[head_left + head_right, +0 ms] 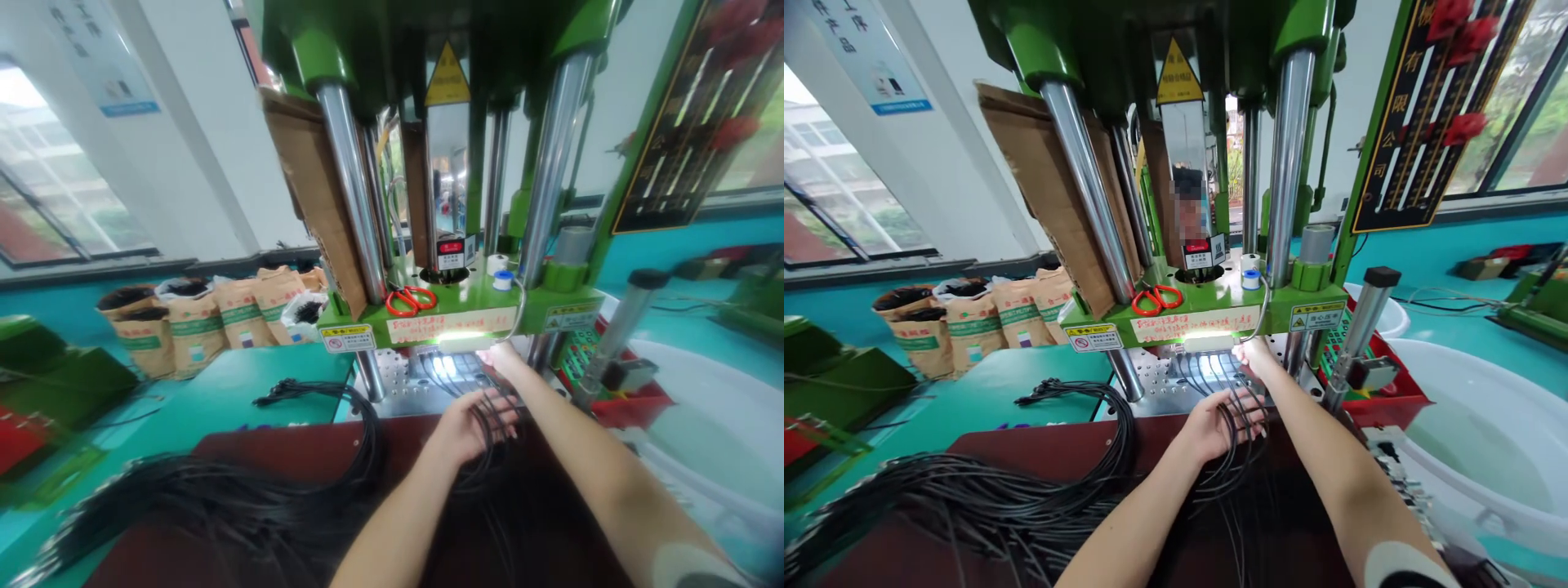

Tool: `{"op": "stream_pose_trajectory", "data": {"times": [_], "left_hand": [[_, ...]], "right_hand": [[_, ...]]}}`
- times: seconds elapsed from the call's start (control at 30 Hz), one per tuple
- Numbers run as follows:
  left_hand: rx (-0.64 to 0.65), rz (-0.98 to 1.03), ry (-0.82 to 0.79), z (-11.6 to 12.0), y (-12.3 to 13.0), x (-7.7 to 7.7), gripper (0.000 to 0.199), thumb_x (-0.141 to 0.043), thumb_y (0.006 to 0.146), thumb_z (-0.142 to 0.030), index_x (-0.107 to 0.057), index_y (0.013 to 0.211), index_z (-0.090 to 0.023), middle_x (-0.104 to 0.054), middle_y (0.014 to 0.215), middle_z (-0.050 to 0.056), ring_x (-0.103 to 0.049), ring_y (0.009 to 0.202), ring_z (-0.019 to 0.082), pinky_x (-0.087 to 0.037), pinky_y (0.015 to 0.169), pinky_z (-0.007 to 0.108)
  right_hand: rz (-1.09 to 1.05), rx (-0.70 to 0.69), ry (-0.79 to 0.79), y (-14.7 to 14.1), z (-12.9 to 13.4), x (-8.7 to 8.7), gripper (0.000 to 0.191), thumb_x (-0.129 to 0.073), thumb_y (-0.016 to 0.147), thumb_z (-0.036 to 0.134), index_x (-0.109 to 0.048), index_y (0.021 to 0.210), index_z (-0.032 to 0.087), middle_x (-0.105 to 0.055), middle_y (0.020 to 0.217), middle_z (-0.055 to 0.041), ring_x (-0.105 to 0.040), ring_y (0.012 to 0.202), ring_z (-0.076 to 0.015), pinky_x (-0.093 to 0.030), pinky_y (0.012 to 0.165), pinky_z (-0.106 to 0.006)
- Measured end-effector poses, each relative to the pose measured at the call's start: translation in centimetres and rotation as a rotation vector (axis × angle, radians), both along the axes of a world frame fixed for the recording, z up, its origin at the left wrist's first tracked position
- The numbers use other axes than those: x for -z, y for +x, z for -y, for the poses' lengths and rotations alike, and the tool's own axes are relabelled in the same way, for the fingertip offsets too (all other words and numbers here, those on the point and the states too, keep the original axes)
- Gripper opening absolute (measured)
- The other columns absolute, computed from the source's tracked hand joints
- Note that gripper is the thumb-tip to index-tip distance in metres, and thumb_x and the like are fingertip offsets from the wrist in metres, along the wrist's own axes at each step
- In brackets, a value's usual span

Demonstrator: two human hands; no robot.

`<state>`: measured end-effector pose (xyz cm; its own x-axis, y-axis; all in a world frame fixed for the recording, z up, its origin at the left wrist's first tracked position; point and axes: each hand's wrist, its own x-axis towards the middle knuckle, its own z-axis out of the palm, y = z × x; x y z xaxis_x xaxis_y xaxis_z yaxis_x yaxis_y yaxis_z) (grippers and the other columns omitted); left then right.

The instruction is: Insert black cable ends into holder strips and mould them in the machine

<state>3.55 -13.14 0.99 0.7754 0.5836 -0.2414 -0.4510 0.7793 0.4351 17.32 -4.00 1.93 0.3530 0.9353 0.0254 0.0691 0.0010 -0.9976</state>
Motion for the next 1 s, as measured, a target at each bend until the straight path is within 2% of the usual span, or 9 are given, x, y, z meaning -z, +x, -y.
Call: {"op": "stream_pose_trajectory", "data": {"times": [0.13,0.27,0.47,0.53,0.67,0.73,0.8,0.87,1.0], "left_hand": [[-0.025,-0.004,-0.009,2.6,1.3,-0.2,0.023,-0.056,0.077,-0.023,-0.060,0.093,-0.008,-0.065,0.089,0.012,-0.063,0.084,0.024,-0.043,0.078,0.035],[-0.108,-0.017,-0.137,4.4,1.2,-1.1,0.019,-0.046,0.086,-0.024,-0.055,0.077,-0.010,-0.049,0.056,0.000,-0.052,0.051,0.011,-0.045,0.064,0.028],[-0.057,0.099,-0.268,6.9,-0.5,-2.5,0.023,-0.041,0.089,-0.022,-0.047,0.070,-0.011,-0.021,0.050,-0.008,-0.021,0.037,0.002,-0.018,0.037,0.011],[-0.005,0.104,-0.252,8.7,-1.4,-2.2,0.020,-0.046,0.087,-0.021,-0.047,0.069,-0.011,-0.017,0.050,-0.008,-0.017,0.037,0.002,-0.012,0.036,0.011],[0.267,0.068,-0.087,13.4,-4.1,-1.3,0.020,-0.058,0.079,-0.027,-0.049,0.069,-0.013,-0.022,0.049,-0.008,-0.017,0.038,0.003,-0.009,0.036,0.014],[0.315,0.051,0.025,15.0,-5.9,-1.8,0.023,-0.060,0.077,-0.033,-0.050,0.068,-0.014,-0.024,0.049,-0.007,-0.018,0.038,0.004,-0.011,0.036,0.015],[0.219,0.051,0.122,15.1,-8.2,-3.7,0.025,-0.059,0.078,-0.037,-0.050,0.067,-0.016,-0.024,0.048,-0.007,-0.018,0.037,0.004,-0.015,0.035,0.016],[0.009,0.056,0.218,13.5,-11.1,-6.7,0.026,-0.054,0.082,-0.037,-0.047,0.065,-0.017,-0.022,0.048,-0.007,-0.018,0.036,0.004,-0.019,0.034,0.016],[-0.681,0.015,0.422,5.8,-18.6,-12.7,0.028,-0.034,0.092,-0.028,-0.042,0.068,-0.018,-0.018,0.050,-0.008,-0.019,0.035,0.003,-0.022,0.033,0.012]], "right_hand": [[-0.079,0.030,-0.076,-0.1,1.9,0.4,0.025,-0.047,0.090,0.036,-0.056,0.089,0.012,-0.052,0.062,0.0049,-0.042,0.041,-0.0030,-0.035,0.036,-0.015],[-0.141,0.064,-0.060,0.5,4.1,0.0,0.022,-0.050,0.087,0.034,-0.055,0.082,0.012,-0.042,0.046,0.0092,-0.035,0.031,-0.0021,-0.021,0.028,-0.013],[-0.216,0.129,-0.041,-0.1,5.9,-0.2,0.019,-0.055,0.081,0.029,-0.052,0.071,0.014,-0.039,0.040,0.0099,-0.036,0.029,-0.0031,-0.022,0.026,-0.013],[-0.246,0.142,-0.036,-0.4,6.5,-0.1,0.016,-0.055,0.080,0.028,-0.052,0.072,0.015,-0.040,0.040,0.0093,-0.036,0.029,-0.0035,-0.022,0.026,-0.013],[-0.280,0.146,-0.004,-0.1,7.3,-0.1,0.010,-0.054,0.077,0.026,-0.052,0.074,0.016,-0.047,0.041,0.0045,-0.037,0.029,-0.0042,-0.022,0.027,-0.013],[-0.268,0.149,0.017,0.7,7.6,-0.1,0.010,-0.054,0.076,0.026,-0.052,0.076,0.016,-0.050,0.042,0.0034,-0.037,0.030,-0.0042,-0.023,0.028,-0.013],[-0.229,0.145,0.021,1.8,7.9,0.1,0.010,-0.055,0.075,0.025,-0.052,0.076,0.016,-0.049,0.040,0.0033,-0.036,0.030,-0.0042,-0.023,0.028,-0.013],[-0.171,0.124,0.002,3.1,8.4,0.4,0.011,-0.057,0.073,0.026,-0.052,0.072,0.015,-0.046,0.038,0.0034,-0.034,0.028,-0.0047,-0.021,0.027,-0.014],[-0.036,0.028,-0.069,5.5,9.7,0.8,0.017,-0.056,0.073,0.031,-0.052,0.073,0.015,-0.039,0.034,0.0059,-0.031,0.027,-0.0054,-0.019,0.027,-0.016]]}}
